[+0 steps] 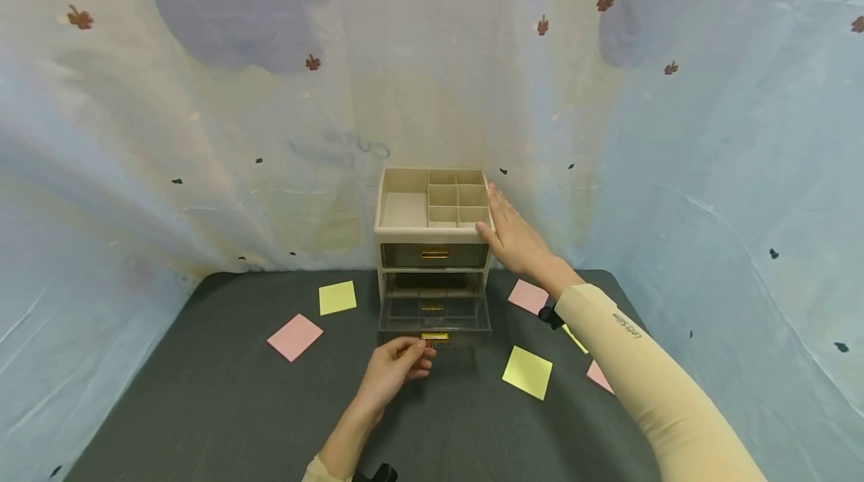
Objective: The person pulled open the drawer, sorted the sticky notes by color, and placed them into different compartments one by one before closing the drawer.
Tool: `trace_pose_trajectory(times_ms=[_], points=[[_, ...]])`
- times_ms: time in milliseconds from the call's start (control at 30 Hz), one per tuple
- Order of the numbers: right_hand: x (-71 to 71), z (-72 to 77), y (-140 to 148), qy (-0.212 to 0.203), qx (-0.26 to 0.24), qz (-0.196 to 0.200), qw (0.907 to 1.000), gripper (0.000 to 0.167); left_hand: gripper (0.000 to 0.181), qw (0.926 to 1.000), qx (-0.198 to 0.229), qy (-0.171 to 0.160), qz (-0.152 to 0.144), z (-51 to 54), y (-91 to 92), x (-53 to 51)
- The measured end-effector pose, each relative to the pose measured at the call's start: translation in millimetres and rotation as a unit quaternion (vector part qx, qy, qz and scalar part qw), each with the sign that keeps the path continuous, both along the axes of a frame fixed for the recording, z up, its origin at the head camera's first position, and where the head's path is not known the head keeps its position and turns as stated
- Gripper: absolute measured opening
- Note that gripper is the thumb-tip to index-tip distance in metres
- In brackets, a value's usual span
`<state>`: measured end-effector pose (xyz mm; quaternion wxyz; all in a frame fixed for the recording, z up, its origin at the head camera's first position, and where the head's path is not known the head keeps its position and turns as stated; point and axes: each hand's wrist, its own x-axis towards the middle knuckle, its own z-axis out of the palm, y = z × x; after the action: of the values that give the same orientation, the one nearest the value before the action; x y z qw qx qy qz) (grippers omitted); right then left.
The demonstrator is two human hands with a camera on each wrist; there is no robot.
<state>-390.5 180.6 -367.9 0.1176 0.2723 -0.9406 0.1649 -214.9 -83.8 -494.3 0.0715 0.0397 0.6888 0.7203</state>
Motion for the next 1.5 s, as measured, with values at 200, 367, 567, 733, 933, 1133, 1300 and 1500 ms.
trace_pose_trajectory(times_ms=[200,367,567,733,933,1133,1300,1500], points=[[1.6,0.7,1.5,0.0,-0.008,0.002,1.0,0.077,0.039,0.9945,-0.078,0.06,-0.036,0.1,-6.6,2.9],[2.7,0.4,2.2,-0.001,-0.005,0.003,1.0,0.078,0.036,0.9809,-0.149,0.12,-0.037,-4.3,-15.3,5.5],[1.9,-0.3,2.5,0.002,-0.004,0.003,1.0,0.077,0.031,0.9687,-0.2,0.146,-0.015,-9.4,-31.0,8.0],[2.6,0.6,1.9,0.004,-0.004,0.004,1.0,0.077,0.032,0.9611,-0.224,0.161,-0.008,-10.4,-48.3,9.6],[4.0,1.0,1.1,0.004,-0.007,0.007,0.9999,0.077,0.031,0.9508,-0.244,0.191,0.01,-6.9,-70.8,13.3],[3.5,0.7,1.1,0.002,-0.005,0.004,1.0,0.077,0.034,0.9384,-0.261,0.223,0.045,-5.4,-93.5,13.6],[2.7,0.4,0.8,0.006,-0.005,0.005,1.0,0.077,0.033,0.9264,-0.279,0.245,0.066,-5.5,-113.2,9.5],[1.7,1.2,0.6,0.003,-0.004,0.005,1.0,0.077,0.03,0.9076,-0.318,0.256,0.098,-9.1,-138.5,2.6]])
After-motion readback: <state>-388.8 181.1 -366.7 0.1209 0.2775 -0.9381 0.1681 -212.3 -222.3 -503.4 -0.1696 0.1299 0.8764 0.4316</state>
